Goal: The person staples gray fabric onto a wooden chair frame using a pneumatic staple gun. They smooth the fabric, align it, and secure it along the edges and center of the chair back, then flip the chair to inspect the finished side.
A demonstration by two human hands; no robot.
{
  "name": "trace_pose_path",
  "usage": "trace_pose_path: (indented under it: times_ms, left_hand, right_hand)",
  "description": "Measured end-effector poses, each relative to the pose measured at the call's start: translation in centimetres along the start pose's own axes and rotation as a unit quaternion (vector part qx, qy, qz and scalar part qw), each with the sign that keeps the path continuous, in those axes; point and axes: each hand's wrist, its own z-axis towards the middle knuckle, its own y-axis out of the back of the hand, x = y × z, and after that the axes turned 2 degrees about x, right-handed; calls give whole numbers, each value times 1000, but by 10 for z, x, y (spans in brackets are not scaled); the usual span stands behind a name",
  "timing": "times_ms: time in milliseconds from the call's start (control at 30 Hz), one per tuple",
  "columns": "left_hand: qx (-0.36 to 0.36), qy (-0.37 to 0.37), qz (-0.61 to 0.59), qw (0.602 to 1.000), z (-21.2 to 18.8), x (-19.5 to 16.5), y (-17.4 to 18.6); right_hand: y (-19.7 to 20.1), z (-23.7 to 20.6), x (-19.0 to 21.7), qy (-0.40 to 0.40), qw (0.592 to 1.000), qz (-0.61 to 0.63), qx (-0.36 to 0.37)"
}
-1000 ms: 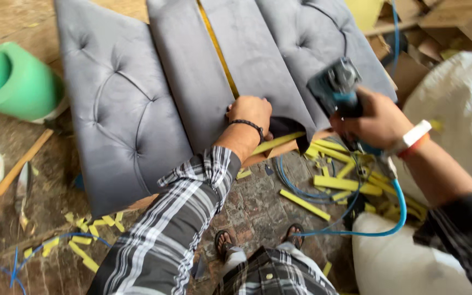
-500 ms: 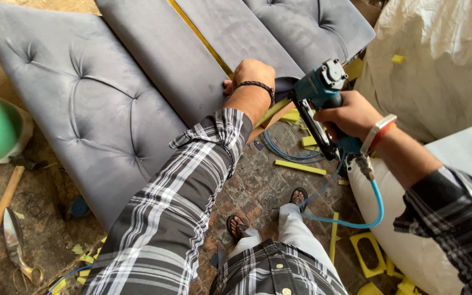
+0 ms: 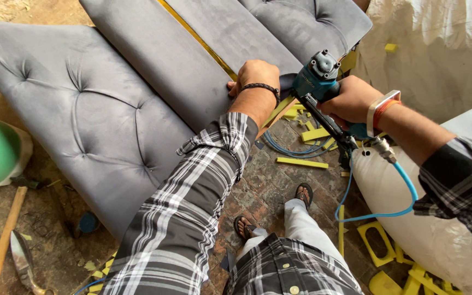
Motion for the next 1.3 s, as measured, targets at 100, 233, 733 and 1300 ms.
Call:
trace_pose_path:
  times_ms: [100, 233, 733, 1300]
  left_hand:
    - [3, -1, 3, 1000, -7, 0, 0]
    - [-24, 6, -51, 998, -19, 1, 4]
    - [-33, 16, 19, 999, 9, -3, -10]
    - [-231, -6, -171, 958, -78, 35, -120]
  right_hand:
    - [-5, -6, 1, 1, 1000, 21, 0]
    - [-4, -15, -1, -13, 998, 66, 0]
    - [-21, -14, 8, 25, 998, 58, 30]
    - [-28, -26, 15, 61, 994, 94, 18]
